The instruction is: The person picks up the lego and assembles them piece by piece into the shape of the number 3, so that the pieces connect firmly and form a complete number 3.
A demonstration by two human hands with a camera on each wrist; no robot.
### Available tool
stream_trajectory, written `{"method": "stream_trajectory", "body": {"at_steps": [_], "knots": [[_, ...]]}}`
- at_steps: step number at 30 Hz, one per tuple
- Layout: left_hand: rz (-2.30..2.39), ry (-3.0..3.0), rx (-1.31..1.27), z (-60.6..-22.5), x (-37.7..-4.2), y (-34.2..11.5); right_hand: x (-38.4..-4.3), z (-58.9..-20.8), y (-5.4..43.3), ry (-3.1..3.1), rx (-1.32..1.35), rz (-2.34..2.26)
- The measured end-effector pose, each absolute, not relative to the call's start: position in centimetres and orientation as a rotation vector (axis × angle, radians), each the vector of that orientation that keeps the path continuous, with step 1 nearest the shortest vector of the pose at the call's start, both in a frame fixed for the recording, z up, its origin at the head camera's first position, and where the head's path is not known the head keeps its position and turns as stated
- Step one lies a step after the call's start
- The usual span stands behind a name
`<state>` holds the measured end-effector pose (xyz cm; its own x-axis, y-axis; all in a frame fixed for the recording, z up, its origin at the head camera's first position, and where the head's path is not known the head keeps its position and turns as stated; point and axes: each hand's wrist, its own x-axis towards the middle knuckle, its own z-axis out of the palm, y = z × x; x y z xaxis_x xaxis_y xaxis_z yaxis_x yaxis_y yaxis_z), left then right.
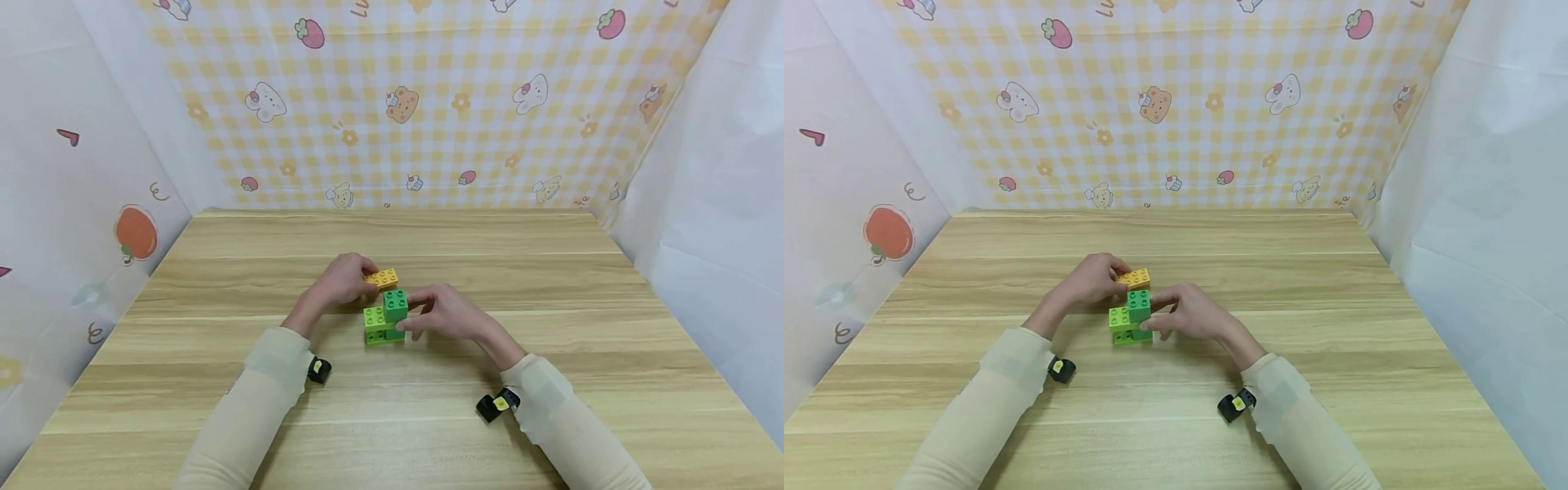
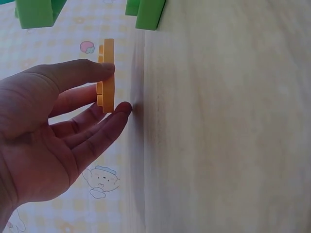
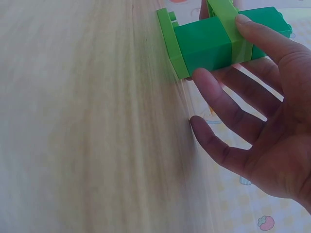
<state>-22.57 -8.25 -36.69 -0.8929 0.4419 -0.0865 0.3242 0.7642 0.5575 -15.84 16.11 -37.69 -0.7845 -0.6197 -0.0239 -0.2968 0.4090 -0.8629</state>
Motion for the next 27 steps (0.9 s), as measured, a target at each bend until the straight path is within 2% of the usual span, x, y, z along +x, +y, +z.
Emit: {"method": "stream_trajectory", "body": {"at_steps": [27], "knots": [[0.903, 2.739, 0.594, -36.34, -21.72, -8.83, -15.9, -37.76, 16.14, 2.323, -0.778, -1.33]]}}
